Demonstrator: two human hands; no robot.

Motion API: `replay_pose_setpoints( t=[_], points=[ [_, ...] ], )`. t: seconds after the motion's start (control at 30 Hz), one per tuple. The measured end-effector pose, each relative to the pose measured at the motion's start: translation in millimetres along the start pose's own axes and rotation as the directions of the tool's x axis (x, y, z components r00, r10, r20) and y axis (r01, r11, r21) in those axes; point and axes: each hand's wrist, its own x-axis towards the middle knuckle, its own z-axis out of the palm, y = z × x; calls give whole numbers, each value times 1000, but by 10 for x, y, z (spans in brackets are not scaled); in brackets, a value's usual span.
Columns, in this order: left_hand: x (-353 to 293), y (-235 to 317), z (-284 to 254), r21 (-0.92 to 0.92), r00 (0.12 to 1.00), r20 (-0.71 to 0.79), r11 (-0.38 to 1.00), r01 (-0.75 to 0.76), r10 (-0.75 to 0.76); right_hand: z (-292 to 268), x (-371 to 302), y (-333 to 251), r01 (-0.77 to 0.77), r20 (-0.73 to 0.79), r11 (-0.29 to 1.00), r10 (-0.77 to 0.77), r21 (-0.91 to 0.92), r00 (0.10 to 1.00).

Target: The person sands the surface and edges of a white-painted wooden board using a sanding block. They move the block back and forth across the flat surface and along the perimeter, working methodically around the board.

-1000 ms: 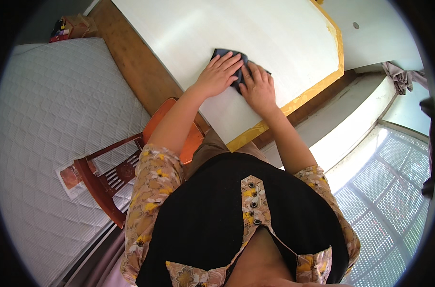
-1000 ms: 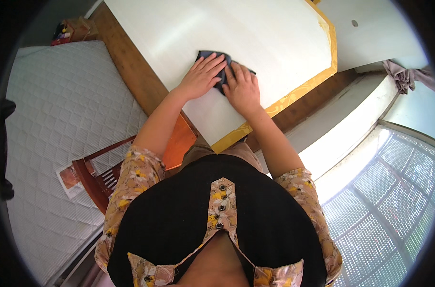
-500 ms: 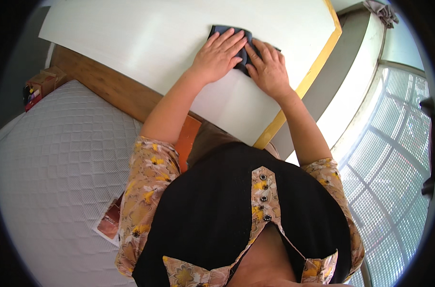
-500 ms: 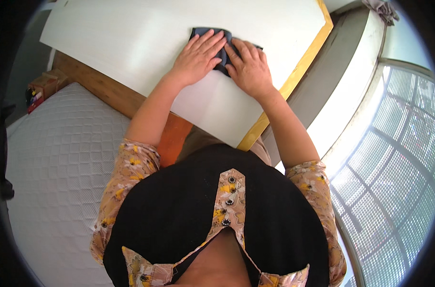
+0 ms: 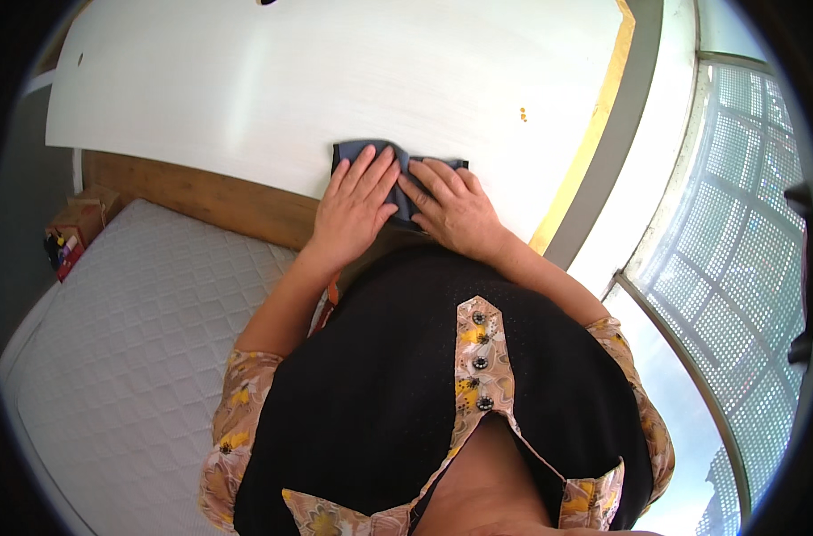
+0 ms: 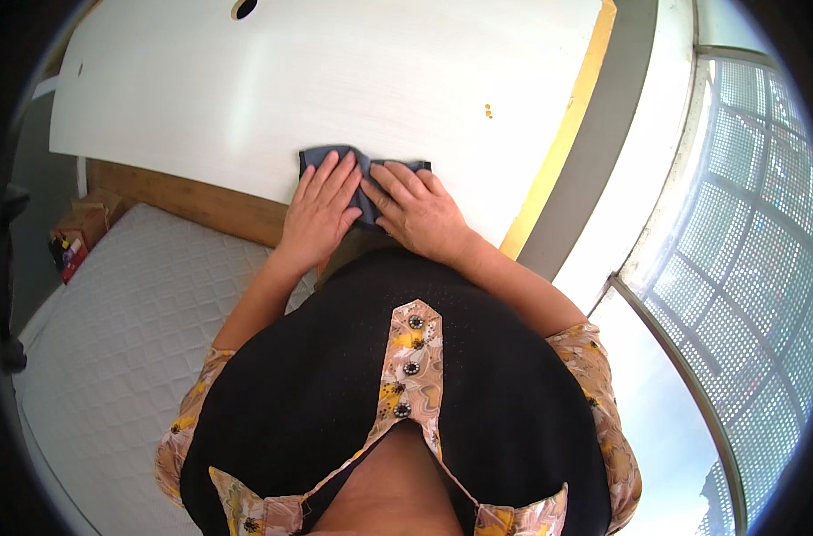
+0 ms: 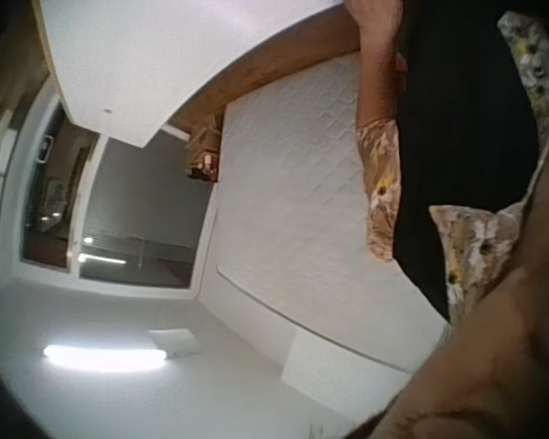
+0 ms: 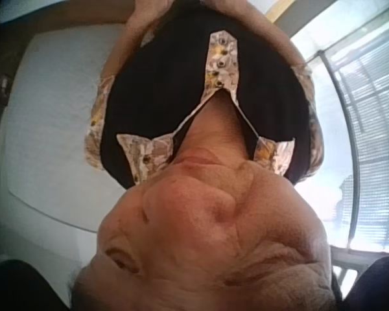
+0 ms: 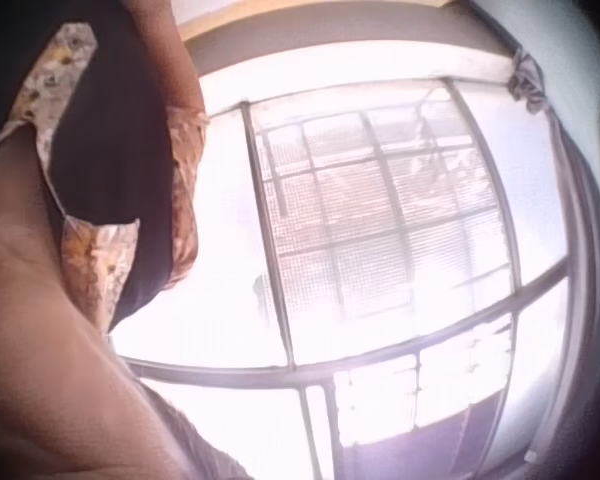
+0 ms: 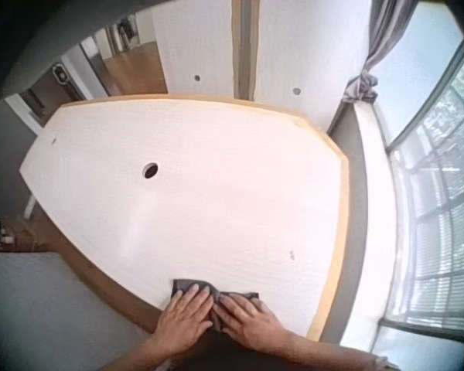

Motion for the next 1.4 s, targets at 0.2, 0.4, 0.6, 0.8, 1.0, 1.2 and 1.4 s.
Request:
replay_pose_setpoints(
  t=[0.2,0.4,0.6,0.8,1.0,1.2,1.4],
  points=[
    [580,-301,75,83,998,-49,996,-45,49,-53,366,279,-124,-82,980,112,-155,990],
    [1741,-827,13,177,978,-138,976,-129,154,-194,1002,829,-263,-428,924,126,-278,895],
    [1312,-732,25,173,982,-28,968,-181,189,-104,733,497,-271,-291,948,215,-168,932],
    [164,-199,102,35,988,16,987,-156,155,74,-8,-60,-81,-75,994,75,-80,994],
    [313,-217,117,45,998,26,997,-62,61,-55,162,219,-2,-104,998,-5,-69,995],
    [1530,-416,100,87,990,-60,989,-119,124,-331,569,950,-158,-326,976,101,-152,940],
    [1413,12,207,164,982,42,968,-188,184,-364,14,853,-209,-291,973,172,-99,941]
  ],
)
